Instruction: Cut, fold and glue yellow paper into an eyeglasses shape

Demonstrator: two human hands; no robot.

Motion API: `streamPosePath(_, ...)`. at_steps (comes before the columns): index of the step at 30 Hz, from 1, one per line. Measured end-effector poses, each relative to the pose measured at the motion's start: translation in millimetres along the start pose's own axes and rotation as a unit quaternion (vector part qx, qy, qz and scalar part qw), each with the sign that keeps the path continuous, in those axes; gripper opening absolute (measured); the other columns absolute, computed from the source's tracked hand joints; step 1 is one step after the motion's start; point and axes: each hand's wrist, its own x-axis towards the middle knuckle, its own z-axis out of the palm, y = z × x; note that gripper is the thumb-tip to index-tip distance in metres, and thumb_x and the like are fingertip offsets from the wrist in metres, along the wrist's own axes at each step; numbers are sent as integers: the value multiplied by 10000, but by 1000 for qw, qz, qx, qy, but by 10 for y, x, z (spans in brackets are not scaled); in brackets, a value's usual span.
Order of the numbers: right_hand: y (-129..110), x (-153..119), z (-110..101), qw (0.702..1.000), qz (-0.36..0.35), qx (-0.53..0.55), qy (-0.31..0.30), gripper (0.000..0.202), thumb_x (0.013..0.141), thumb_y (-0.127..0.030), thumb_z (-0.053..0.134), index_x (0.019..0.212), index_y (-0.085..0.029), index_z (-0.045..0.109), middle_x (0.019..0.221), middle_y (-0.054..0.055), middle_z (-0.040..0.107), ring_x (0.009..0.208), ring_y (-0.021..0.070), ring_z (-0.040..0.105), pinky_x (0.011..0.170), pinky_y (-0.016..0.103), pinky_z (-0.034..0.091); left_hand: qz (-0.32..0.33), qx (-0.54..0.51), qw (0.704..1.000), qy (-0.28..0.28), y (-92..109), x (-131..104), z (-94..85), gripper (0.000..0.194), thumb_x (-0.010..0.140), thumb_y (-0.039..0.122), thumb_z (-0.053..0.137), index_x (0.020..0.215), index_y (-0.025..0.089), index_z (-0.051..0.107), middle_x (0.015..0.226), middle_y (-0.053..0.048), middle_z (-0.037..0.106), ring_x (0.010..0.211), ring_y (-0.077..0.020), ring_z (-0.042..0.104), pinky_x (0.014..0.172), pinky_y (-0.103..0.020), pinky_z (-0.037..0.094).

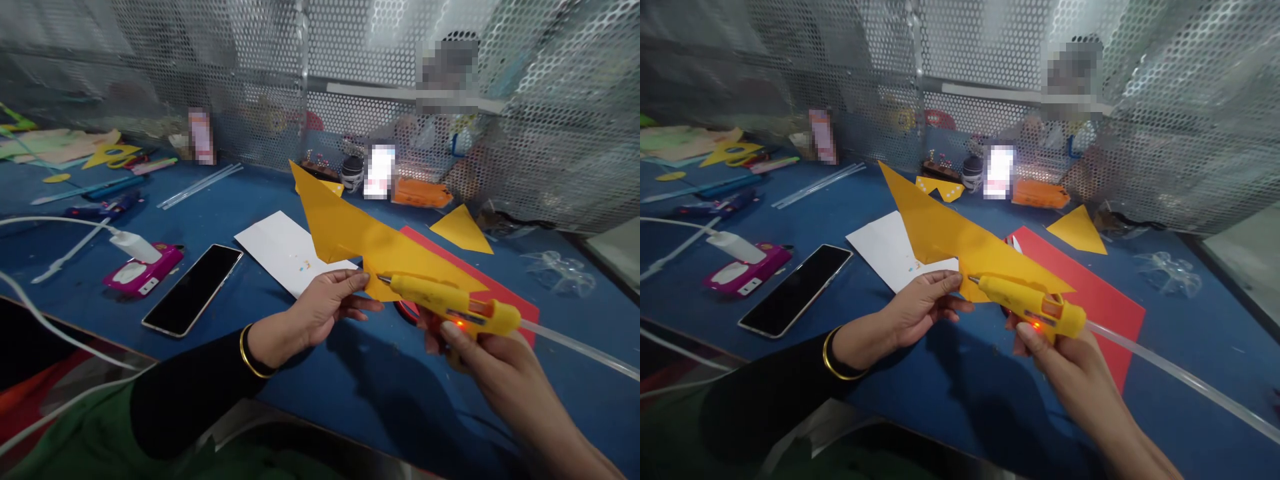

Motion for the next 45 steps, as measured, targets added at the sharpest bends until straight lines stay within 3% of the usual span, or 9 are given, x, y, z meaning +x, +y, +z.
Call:
streamPosePath(8,-67,-42,43,997,48,52,-9,518,827,-675,600,612,-212,694,610,54,624,525,142,489,452,266,372,-3,-15,1000,-12,-13,13,-10,88,881,235,728,885,148,715,935,-78,778,662,-150,753,517,-184,546)
streamPosePath(13,-109,-54,66,995,62,77,-2,541,809,-677,619,546,-205,639,591,52,588,576,155,520,495,267,393,-1,-17,999,-31,-28,13,-13,76,918,211,679,894,150,718,888,-61,776,676,-154,759,527,-179,556)
streamPosePath(18,-113,-53,81,990,91,109,-4,520,802,-690,624,647,-194,649,541,21,542,507,122,452,459,254,331,-4,-12,1000,-26,-23,2,2,85,930,211,661,924,147,716,923,-76,777,696,-166,764,537,-190,559)
streamPosePath(23,-28,-41,76,986,70,152,-22,468,817,-653,639,710,-197,647,560,8,536,523,129,468,492,261,368,-3,-8,1000,-10,-10,2,21,143,863,262,754,916,134,715,965,-103,778,693,-175,763,531,-189,553)
streamPosePath(30,88,-36,57,981,89,168,-38,455,839,-628,629,687,-199,618,592,20,538,546,132,470,478,260,353,7,-22,1000,-14,-20,14,24,171,819,266,799,870,141,694,807,-52,759,675,-178,759,524,-192,551)
streamPosePath(45,-63,-65,84,974,124,189,-24,481,811,-657,641,679,-195,620,537,0,482,517,117,439,449,245,310,1,-11,1000,-3,-5,4,30,134,865,248,750,887,147,665,705,-18,715,660,-171,747,549,-206,542)
